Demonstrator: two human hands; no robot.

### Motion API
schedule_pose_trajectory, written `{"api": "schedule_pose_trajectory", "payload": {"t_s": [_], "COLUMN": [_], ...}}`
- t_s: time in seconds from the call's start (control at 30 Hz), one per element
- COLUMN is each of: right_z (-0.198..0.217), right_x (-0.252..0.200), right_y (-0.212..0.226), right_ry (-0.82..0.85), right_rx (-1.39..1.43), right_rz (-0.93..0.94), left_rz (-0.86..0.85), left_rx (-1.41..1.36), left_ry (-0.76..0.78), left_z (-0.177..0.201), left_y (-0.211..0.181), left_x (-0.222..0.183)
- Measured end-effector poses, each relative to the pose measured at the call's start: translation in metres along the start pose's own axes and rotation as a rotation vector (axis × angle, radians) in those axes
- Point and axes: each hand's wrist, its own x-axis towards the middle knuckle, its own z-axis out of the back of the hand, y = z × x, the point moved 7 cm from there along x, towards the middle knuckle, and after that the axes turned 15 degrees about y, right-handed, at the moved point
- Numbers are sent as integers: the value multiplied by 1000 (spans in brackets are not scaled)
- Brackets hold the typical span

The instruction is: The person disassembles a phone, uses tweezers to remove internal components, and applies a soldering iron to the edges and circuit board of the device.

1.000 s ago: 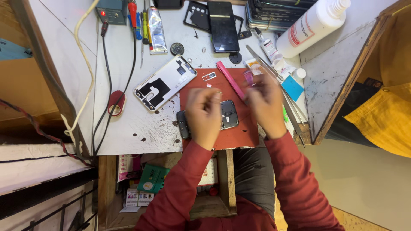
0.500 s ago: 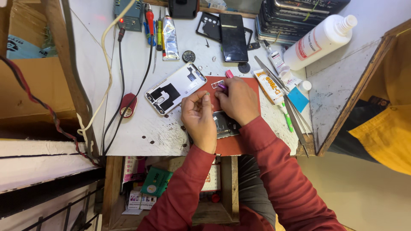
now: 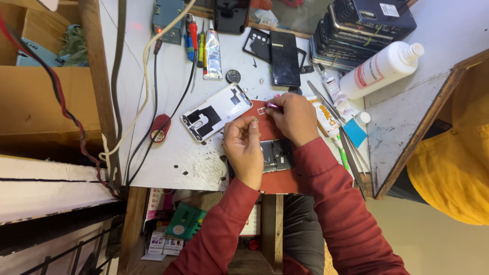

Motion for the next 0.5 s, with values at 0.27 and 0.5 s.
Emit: {"api": "schedule_pose_trajectory", "payload": {"t_s": [0.27,0.5], "right_z": [4,8], "right_x": [2,-1], "right_y": [4,-7], "right_ry": [-3,25], "right_rx": [-23,89], "right_rz": [-7,28], "left_rz": [-14,-11], "left_rx": [30,36], "left_ry": [1,-8], "left_z": [1,1], "left_y": [-4,-3], "left_x": [1,1]}}
